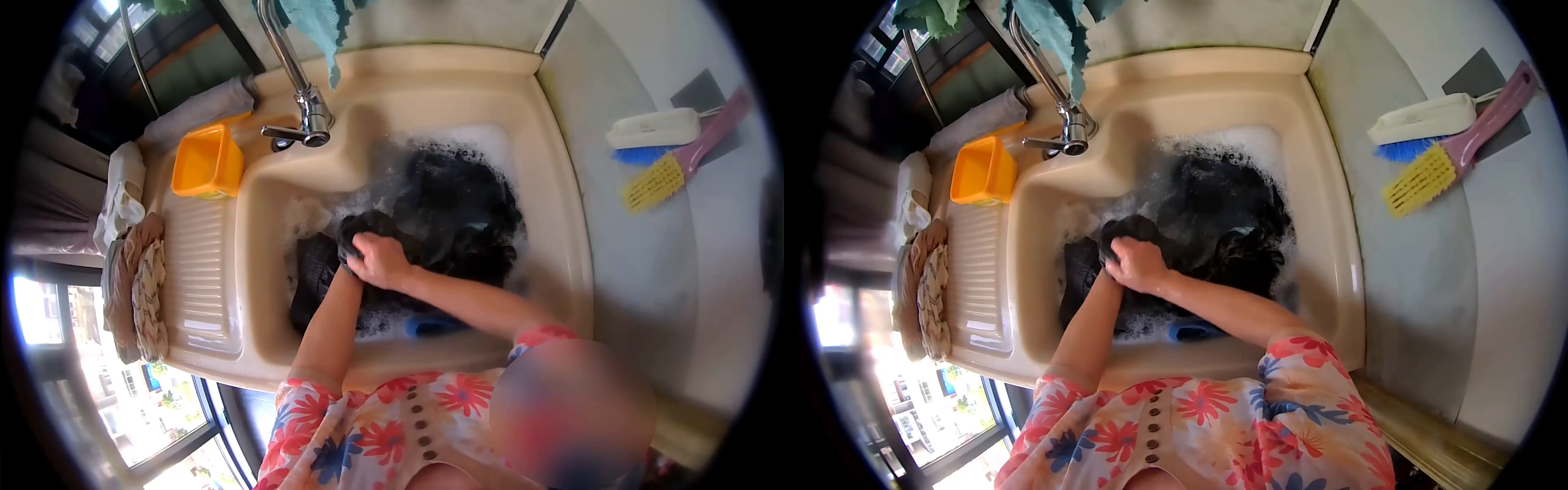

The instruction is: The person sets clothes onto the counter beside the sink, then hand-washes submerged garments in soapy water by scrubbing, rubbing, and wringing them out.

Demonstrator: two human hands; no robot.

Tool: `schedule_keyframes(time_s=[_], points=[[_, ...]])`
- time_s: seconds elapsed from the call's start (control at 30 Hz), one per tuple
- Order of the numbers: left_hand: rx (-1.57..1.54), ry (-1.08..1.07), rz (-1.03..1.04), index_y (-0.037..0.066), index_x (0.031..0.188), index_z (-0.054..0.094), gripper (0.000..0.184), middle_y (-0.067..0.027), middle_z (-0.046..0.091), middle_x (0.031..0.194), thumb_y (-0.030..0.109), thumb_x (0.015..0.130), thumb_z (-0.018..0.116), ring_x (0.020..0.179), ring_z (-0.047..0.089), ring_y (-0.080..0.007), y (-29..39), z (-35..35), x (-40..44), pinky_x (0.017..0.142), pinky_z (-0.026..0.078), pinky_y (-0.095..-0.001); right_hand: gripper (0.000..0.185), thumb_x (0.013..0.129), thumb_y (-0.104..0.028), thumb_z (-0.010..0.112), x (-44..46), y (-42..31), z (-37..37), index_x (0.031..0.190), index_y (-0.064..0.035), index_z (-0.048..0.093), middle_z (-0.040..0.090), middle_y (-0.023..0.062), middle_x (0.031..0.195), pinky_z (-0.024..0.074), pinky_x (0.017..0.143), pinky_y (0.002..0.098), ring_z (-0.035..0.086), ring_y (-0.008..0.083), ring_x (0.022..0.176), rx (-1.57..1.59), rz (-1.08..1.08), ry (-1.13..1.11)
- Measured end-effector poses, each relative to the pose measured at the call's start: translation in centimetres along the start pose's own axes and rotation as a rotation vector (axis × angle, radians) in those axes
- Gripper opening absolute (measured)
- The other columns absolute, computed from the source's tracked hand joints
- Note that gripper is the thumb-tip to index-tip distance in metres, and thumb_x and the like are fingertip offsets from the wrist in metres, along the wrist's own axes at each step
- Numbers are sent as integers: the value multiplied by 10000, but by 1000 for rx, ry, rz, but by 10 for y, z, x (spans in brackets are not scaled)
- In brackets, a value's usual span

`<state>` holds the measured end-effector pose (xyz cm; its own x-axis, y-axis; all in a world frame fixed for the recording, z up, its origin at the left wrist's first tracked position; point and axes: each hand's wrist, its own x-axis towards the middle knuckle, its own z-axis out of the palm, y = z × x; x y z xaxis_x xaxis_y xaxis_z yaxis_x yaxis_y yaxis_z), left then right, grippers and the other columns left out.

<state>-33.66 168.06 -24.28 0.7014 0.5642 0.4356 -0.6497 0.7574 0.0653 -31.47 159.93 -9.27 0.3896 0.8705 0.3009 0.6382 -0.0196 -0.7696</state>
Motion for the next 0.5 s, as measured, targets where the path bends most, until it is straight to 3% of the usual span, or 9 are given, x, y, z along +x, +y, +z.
schedule_keyframes(time_s=[0.07, 0.1, 0.13, 0.17, 0.2, 0.27, 0.33, 0.4, 0.5], points=[[234, 138, -242, 119, 1127, 550, 360, -75, 531, 1157, 318, 865, 404, 1104, 457, -213, 31, -11, -16, 964, 345, -377, 240, 715, -283, 582, 6, 29, 5, 701, -54, 513, 562, 166, 722, 447, 595, 466, 554, 382, 659, -16, 42, 68], [715, 805, -336, 69, 1129, 545, 356, -73, 560, 1116, 256, 891, 357, 1046, 506, -213, 33, 26, -2, 913, 402, -353, 222, 725, -250, 594, 16, 46, 1, 700, -46, 510, 577, 178, 750, 445, 603, 462, 562, 379, 713, -98, 233, 60], [981, 1100, -482, -14, 1052, 580, 344, -78, 590, 1019, 263, 862, 506, 911, 561, -186, 23, 86, 24, 814, 456, -302, 231, 753, -267, 587, 32, 60, -17, 763, -38, 560, 598, 193, 794, 454, 647, 462, 567, 380, 751, -253, 472, -66], [858, 1041, -521, -22, 1050, 581, 370, -88, 600, 1013, 288, 859, 517, 904, 570, -190, 21, 83, 28, 817, 458, -304, 270, 785, -296, 573, 31, 102, -23, 839, -33, 604, 607, 214, 808, 462, 679, 450, 579, 372, 783, -71, 443, -37], [735, 983, -554, -29, 1048, 582, 396, -99, 610, 1007, 314, 856, 528, 898, 579, -194, 23, 79, 30, 820, 459, -306, 303, 805, -306, 563, 32, 159, -23, 897, -24, 622, 610, 224, 852, 469, 698, 421, 595, 345, 812, -213, 431, -267], [715, 1078, -520, -32, 1050, 582, 419, -102, 618, 1011, 337, 856, 532, 897, 589, -205, 33, 59, 24, 820, 461, -302, 339, 785, -337, 593, 49, 137, -78, 872, -11, 627, 624, 199, 832, 477, 708, 396, 607, 321, 799, -408, 502, -394], [642, 1126, -524, -32, 1056, 581, 434, -106, 620, 1023, 350, 855, 539, 909, 592, -213, 38, 52, 21, 824, 460, -303, 439, 729, -378, 627, 50, 130, -98, 976, -17, 603, 623, 190, 883, 473, 726, 381, 602, 311, 829, -137, 673, -66], [549, 1116, -586, -28, 1066, 577, 440, -112, 617, 1041, 355, 852, 549, 934, 589, -221, 43, 54, 22, 834, 459, -308, 548, 693, -368, 667, 26, 111, -81, 1124, -60, 528, 535, 204, 1107, 449, 818, 397, 546, 346, 990, -255, 336, 88], [394, 1032, -666, -8, 1075, 579, 446, -115, 613, 1046, 371, 841, 565, 929, 590, -227, 35, 91, 32, 839, 460, -333, 558, 705, -264, 651, -5, 107, -71, 1212, -101, 482, 524, 176, 1149, 430, 885, 403, 515, 354, 1045, -381, 160, -354]])
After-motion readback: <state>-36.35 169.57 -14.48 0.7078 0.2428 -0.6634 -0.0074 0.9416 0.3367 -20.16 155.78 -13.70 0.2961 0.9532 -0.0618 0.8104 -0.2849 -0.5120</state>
